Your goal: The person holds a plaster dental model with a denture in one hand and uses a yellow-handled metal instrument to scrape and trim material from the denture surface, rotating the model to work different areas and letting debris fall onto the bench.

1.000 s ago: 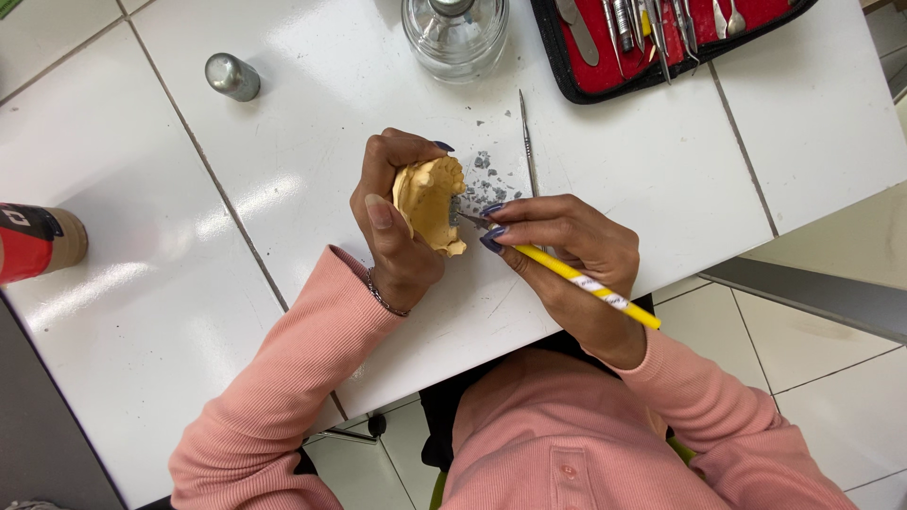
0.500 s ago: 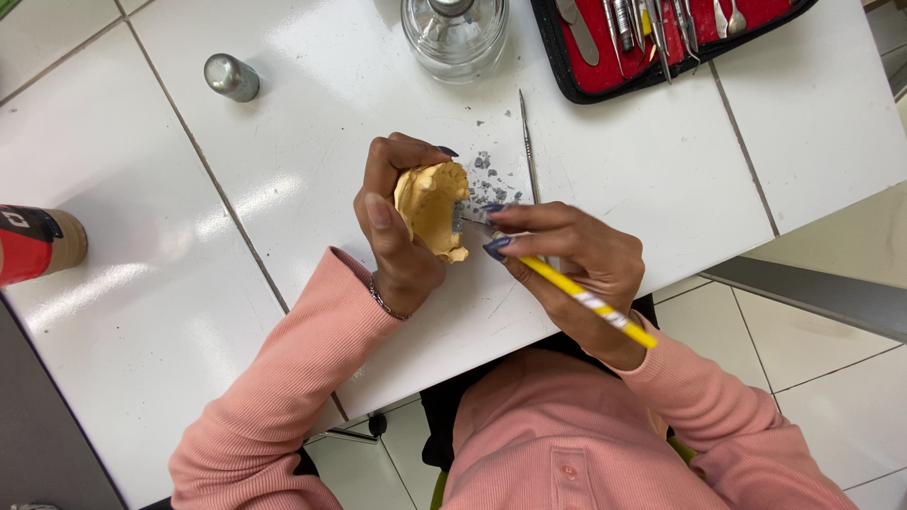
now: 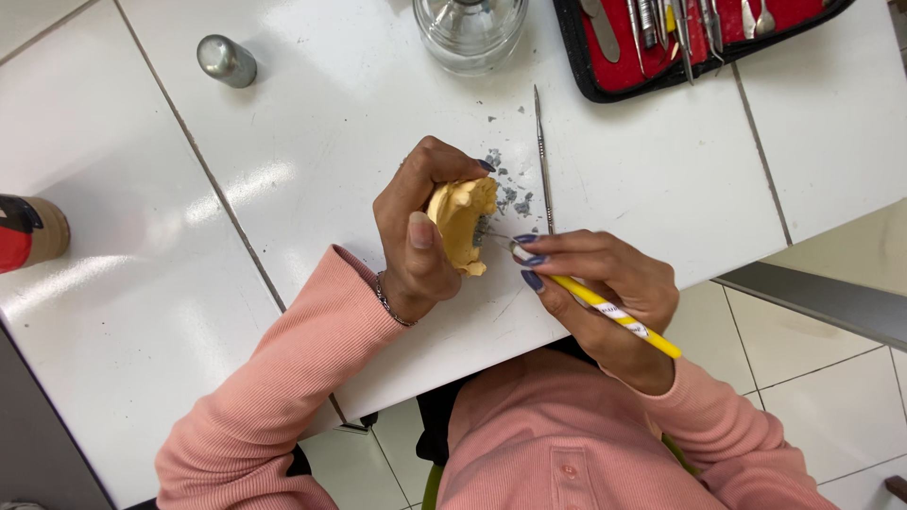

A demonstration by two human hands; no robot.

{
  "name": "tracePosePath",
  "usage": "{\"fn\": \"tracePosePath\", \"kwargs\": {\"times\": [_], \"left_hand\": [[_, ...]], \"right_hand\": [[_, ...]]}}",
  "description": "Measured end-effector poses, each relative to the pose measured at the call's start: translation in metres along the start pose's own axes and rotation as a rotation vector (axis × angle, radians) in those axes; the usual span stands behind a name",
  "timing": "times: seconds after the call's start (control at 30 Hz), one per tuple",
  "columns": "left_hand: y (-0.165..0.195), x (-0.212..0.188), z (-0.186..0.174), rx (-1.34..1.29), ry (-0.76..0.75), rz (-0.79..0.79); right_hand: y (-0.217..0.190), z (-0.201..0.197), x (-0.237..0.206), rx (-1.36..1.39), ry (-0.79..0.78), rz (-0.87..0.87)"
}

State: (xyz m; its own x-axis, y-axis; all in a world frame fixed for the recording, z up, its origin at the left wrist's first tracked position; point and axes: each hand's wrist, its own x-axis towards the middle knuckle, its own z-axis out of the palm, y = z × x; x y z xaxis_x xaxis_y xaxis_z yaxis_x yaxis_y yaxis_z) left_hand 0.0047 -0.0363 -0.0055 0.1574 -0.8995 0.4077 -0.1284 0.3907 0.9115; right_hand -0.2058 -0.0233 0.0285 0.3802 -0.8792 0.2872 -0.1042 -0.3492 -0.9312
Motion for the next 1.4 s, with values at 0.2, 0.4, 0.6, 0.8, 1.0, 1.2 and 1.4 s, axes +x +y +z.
{"fn": "tracePosePath", "kwargs": {"times": [0.2, 0.4, 0.6, 0.8, 1.0, 1.2, 1.4], "left_hand": [[-0.003, 0.003, 0.001, 0.087, -0.041, 0.132], [-0.003, 0.003, 0.0, 0.065, -0.039, 0.123], [-0.005, 0.003, 0.0, 0.042, -0.056, 0.112], [-0.005, 0.004, 0.002, 0.041, -0.066, 0.134], [-0.002, 0.008, -0.001, -0.035, -0.116, 0.018], [0.002, 0.011, -0.001, -0.059, -0.14, -0.041], [0.004, 0.013, 0.0, -0.03, -0.142, -0.088]], "right_hand": [[0.015, 0.002, -0.011, 0.276, 0.069, 0.078], [0.022, 0.0, -0.012, 0.233, 0.052, 0.067], [0.02, 0.001, -0.011, 0.233, 0.063, 0.029], [0.019, 0.0, -0.008, 0.19, 0.041, -0.006], [0.017, -0.002, -0.006, 0.186, 0.008, 0.007], [0.018, -0.004, -0.003, 0.137, -0.018, 0.042], [0.017, -0.002, -0.003, 0.237, -0.017, 0.092]]}}
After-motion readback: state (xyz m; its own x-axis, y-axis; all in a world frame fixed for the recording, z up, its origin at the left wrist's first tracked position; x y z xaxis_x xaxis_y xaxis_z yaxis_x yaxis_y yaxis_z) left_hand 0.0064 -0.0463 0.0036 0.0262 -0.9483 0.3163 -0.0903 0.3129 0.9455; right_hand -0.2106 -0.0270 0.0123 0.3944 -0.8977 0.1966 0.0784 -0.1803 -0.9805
